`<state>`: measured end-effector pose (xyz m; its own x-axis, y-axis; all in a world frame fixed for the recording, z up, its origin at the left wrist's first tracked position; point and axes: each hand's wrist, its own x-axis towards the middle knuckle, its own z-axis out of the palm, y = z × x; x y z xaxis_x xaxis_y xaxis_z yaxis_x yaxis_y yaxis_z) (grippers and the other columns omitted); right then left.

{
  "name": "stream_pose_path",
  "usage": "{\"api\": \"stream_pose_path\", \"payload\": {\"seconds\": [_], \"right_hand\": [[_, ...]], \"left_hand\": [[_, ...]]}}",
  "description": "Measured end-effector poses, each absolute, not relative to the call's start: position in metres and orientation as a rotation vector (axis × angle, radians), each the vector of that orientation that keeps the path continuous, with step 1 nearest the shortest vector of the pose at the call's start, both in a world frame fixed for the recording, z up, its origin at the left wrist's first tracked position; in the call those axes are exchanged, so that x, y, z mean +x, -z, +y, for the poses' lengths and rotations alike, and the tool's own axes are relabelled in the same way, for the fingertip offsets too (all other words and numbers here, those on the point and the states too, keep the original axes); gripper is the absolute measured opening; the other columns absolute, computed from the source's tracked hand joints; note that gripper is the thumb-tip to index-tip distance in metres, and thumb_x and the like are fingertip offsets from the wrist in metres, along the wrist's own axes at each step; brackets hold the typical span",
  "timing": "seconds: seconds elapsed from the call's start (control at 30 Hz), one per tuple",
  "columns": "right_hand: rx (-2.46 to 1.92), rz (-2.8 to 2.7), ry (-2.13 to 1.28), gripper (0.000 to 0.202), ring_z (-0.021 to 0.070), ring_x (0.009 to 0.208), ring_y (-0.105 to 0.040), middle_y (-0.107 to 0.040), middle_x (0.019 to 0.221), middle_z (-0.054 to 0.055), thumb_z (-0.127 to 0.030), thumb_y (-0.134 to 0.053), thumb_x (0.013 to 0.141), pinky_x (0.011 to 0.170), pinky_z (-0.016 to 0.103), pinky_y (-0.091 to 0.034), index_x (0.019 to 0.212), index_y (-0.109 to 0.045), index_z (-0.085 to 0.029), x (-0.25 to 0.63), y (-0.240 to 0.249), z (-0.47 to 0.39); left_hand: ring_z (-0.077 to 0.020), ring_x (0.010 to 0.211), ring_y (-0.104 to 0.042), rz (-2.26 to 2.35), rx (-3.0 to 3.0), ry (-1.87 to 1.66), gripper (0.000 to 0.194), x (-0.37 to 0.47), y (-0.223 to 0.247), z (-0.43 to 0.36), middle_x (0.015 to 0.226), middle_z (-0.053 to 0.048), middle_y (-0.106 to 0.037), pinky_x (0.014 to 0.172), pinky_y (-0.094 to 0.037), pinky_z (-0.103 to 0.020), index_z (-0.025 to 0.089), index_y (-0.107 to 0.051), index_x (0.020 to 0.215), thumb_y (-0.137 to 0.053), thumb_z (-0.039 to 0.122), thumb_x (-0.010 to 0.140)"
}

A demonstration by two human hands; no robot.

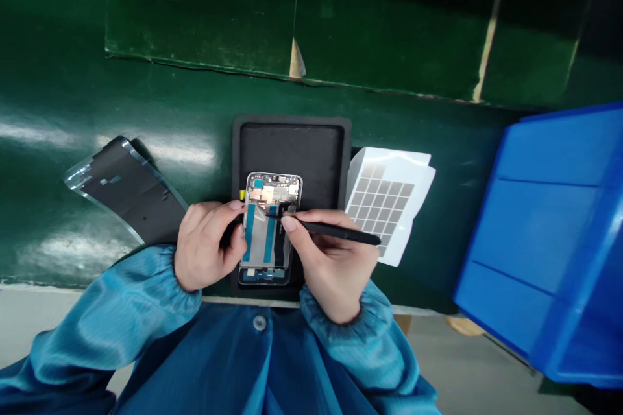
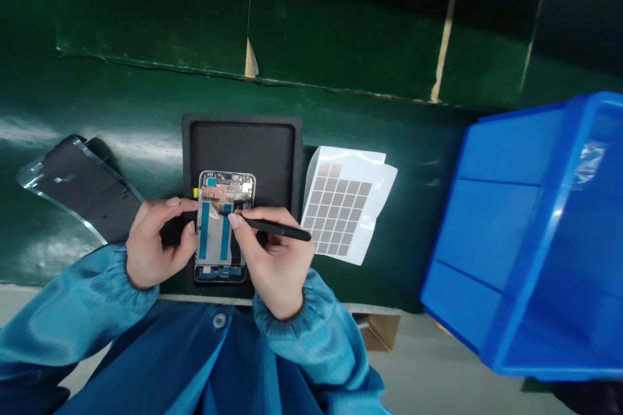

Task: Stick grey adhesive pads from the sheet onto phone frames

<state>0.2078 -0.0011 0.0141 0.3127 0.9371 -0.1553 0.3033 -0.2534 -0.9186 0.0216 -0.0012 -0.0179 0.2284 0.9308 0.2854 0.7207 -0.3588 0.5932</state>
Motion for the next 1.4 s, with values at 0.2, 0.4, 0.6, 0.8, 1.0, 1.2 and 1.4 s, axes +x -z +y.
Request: {"api": "stream_pose_path", "payload": {"seconds": [0.2,0.4,0.6,0.8,1.0,1.2,1.4], "right_hand": [[-1.736,-1.128,-0.946,0.010,0.0175,0.067,-0.075,-0.077,0.080,0.001,-0.021,-0.083,0.078,0.059,0.027,-0.064,0.084,-0.074,-0.022,0.2072,-0.0147,0.0000],[-1.742,-1.141,-0.935,0.010,0.0176,0.065,-0.075,-0.078,0.078,0.001,-0.022,-0.083,0.078,0.058,0.027,-0.064,0.083,-0.074,-0.022,0.2074,-0.0154,0.0005],[-1.760,-1.149,-0.935,0.010,0.0179,0.064,-0.074,-0.077,0.078,0.002,-0.025,-0.082,0.079,0.057,0.028,-0.064,0.084,-0.074,-0.022,0.2081,-0.0152,0.0002],[-1.740,-1.136,-0.950,0.011,0.0170,0.066,-0.074,-0.077,0.080,0.001,-0.023,-0.083,0.079,0.058,0.027,-0.064,0.084,-0.074,-0.022,0.2081,-0.0142,-0.0003],[-1.732,-1.132,-0.950,0.010,0.0171,0.066,-0.074,-0.077,0.079,0.001,-0.022,-0.082,0.079,0.059,0.027,-0.063,0.084,-0.074,-0.022,0.2078,-0.0136,-0.0002],[-1.740,-1.127,-0.945,0.011,0.0164,0.063,-0.073,-0.076,0.077,0.001,-0.022,-0.083,0.078,0.056,0.026,-0.062,0.083,-0.073,-0.021,0.2068,-0.0145,0.0006],[-1.730,-1.137,-0.933,0.011,0.0154,0.062,-0.072,-0.076,0.077,0.000,-0.020,-0.083,0.078,0.055,0.025,-0.061,0.083,-0.073,-0.022,0.2068,-0.0139,0.0006]], "left_hand": [[-0.0215,0.086,-0.067,1.532,2.173,-0.881,0.050,0.0218,0.0178,-0.0012,0.099,-0.004,-0.077,0.079,-0.053,-0.034,0.023,-0.050,0.132,-0.062,0.018,0.084],[-0.0214,0.085,-0.068,1.535,2.179,-0.887,0.054,0.0225,0.0165,0.0001,0.098,-0.003,-0.077,0.078,-0.053,-0.034,0.024,-0.049,0.136,-0.062,0.018,0.084],[-0.0199,0.085,-0.067,1.494,2.214,-0.881,0.054,0.0216,0.0150,0.0004,0.101,-0.002,-0.078,0.079,-0.052,-0.033,0.025,-0.052,0.137,-0.063,0.016,0.085],[-0.0185,0.087,-0.066,1.447,2.303,-0.765,0.041,0.0183,0.0165,-0.0013,0.102,-0.001,-0.077,0.082,-0.052,-0.032,0.024,-0.063,0.127,-0.061,0.015,0.087],[-0.0192,0.087,-0.065,1.431,2.341,-0.775,0.045,0.0187,0.0166,-0.0004,0.098,-0.002,-0.076,0.079,-0.049,-0.032,0.025,-0.063,0.130,-0.062,0.014,0.086],[-0.0194,0.086,-0.067,1.443,2.356,-0.765,0.052,0.0176,0.0155,-0.0007,0.098,-0.001,-0.076,0.078,-0.048,-0.032,0.028,-0.058,0.138,-0.061,0.016,0.087],[-0.0201,0.084,-0.066,1.421,2.474,-0.709,0.054,0.0159,0.0147,-0.0019,0.097,-0.004,-0.077,0.074,-0.046,-0.032,0.024,-0.054,0.139,-0.062,0.015,0.086]]}}
